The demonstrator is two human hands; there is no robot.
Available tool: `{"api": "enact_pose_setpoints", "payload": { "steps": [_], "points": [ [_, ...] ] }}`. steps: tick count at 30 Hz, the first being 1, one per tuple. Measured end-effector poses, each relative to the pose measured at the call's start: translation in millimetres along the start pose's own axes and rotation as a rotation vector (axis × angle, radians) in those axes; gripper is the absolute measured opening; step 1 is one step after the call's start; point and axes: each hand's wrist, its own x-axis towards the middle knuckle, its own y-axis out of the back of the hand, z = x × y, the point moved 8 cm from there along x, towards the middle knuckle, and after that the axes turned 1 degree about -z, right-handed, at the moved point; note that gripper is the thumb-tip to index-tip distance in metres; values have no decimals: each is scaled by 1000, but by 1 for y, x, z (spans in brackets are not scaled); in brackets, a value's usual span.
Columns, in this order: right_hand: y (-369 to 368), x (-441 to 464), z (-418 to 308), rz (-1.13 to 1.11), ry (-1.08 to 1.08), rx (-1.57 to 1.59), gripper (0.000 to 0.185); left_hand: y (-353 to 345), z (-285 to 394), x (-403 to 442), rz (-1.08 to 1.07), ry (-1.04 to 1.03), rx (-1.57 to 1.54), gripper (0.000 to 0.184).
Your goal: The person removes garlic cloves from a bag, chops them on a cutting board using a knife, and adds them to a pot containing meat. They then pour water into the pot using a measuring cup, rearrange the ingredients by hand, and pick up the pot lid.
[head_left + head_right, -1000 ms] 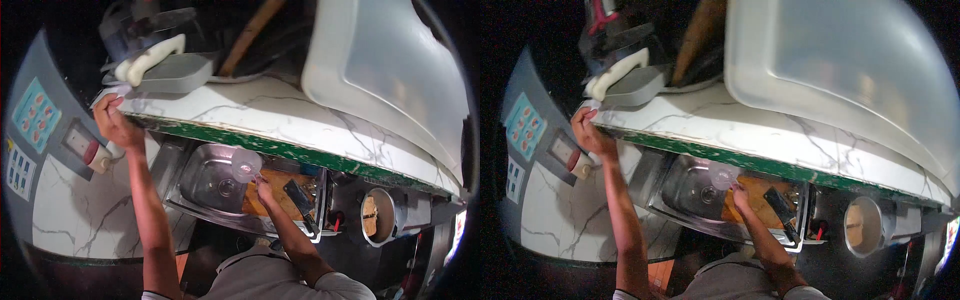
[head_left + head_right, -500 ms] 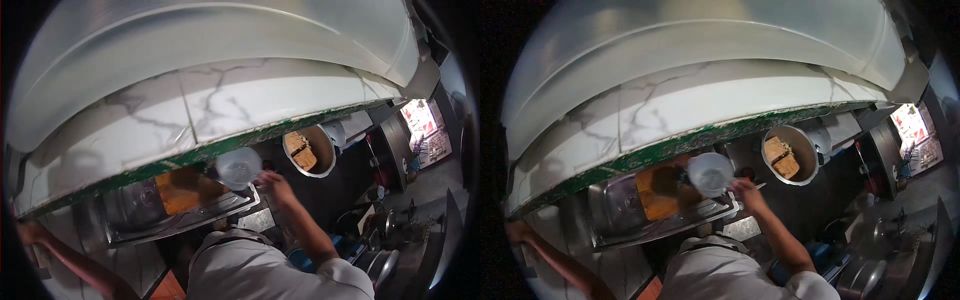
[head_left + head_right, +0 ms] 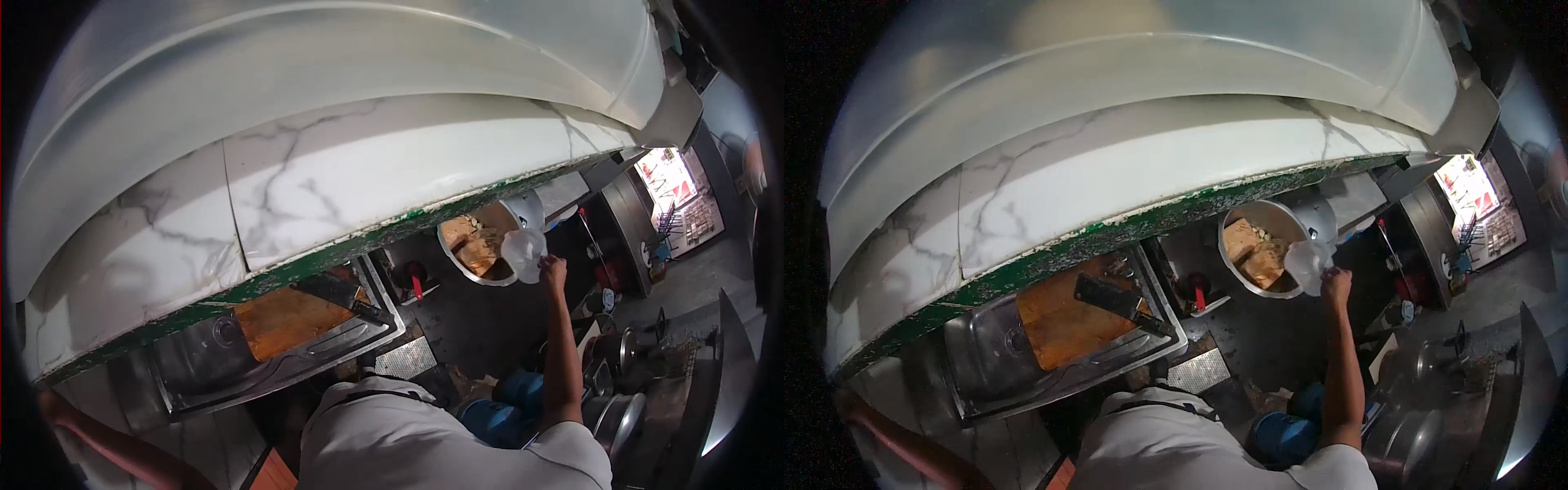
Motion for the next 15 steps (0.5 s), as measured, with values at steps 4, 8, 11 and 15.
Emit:
{"api": "enact_pose_setpoints", "payload": {
  "steps": [4, 8, 11, 15],
  "points": [
    [15, 9, 31, 18, -447, 51, 27, -55, -26, -27, -160, -79, 296, 39],
    [19, 10, 33, 1, -597, -64, 30, -96, -46, -53, -293, -160, 485, 33],
    [-5, 15, 43, 17, -512, -198, 30, -109, -50, -66, -375, -231, 597, 30],
    [-27, 20, 30, 47, -412, -304, 28, -112, -54, -68, -445, -243, 613, 30]
  ]
}}
